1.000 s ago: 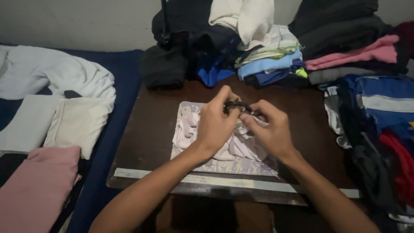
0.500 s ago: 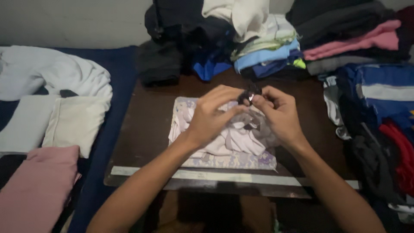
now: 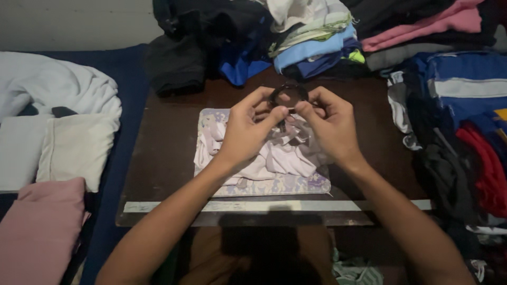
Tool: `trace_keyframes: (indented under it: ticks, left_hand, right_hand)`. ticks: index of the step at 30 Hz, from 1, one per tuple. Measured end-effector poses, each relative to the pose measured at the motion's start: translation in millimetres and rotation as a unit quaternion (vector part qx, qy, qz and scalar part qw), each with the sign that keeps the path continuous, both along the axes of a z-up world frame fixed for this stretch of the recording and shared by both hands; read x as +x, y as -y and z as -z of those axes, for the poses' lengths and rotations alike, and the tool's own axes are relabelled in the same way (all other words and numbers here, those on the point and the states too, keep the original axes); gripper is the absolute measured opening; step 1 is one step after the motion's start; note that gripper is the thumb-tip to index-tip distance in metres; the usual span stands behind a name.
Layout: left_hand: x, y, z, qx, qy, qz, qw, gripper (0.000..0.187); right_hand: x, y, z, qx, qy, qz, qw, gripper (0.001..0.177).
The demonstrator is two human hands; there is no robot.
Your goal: The person ties a black cable into a loop using both hands on a table. The person then wraps the cable around itself to secure the loop. The person continues to adjust the loop and wrap the cable around it.
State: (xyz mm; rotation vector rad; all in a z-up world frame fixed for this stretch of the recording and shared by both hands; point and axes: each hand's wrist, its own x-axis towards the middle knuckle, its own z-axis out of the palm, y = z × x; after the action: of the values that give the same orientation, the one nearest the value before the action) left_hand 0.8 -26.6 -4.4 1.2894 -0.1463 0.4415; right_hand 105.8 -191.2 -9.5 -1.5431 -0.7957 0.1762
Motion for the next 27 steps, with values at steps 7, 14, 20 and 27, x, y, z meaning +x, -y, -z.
trace_keyframes:
  ticks: [7, 14, 20, 27]
  left_hand:
    - [6, -7, 6, -0.030, -0.003, -0.026, 0.999, 0.011]
    - [4, -9, 0, -0.047, 0.043, -0.001, 0.998, 0.010]
    - [6, -6, 4, -0.061, 0.020, 0.038, 0.997, 0.011]
    - [6, -2, 5, -0.090, 0.015, 0.067, 0.994, 0.010]
  right_hand:
    - [-3, 4, -14, 0.036, -0.055, -0.082, 0.994, 0.020]
    - [-9, 2, -29, 0.010, 0.148, 0.013, 0.989, 0.015]
    - [-12, 6, -35, -0.031, 0.385, 0.151, 0.910, 0.013]
    - [-2, 0, -15, 0.075, 0.024, 0.007, 0.997, 0.012]
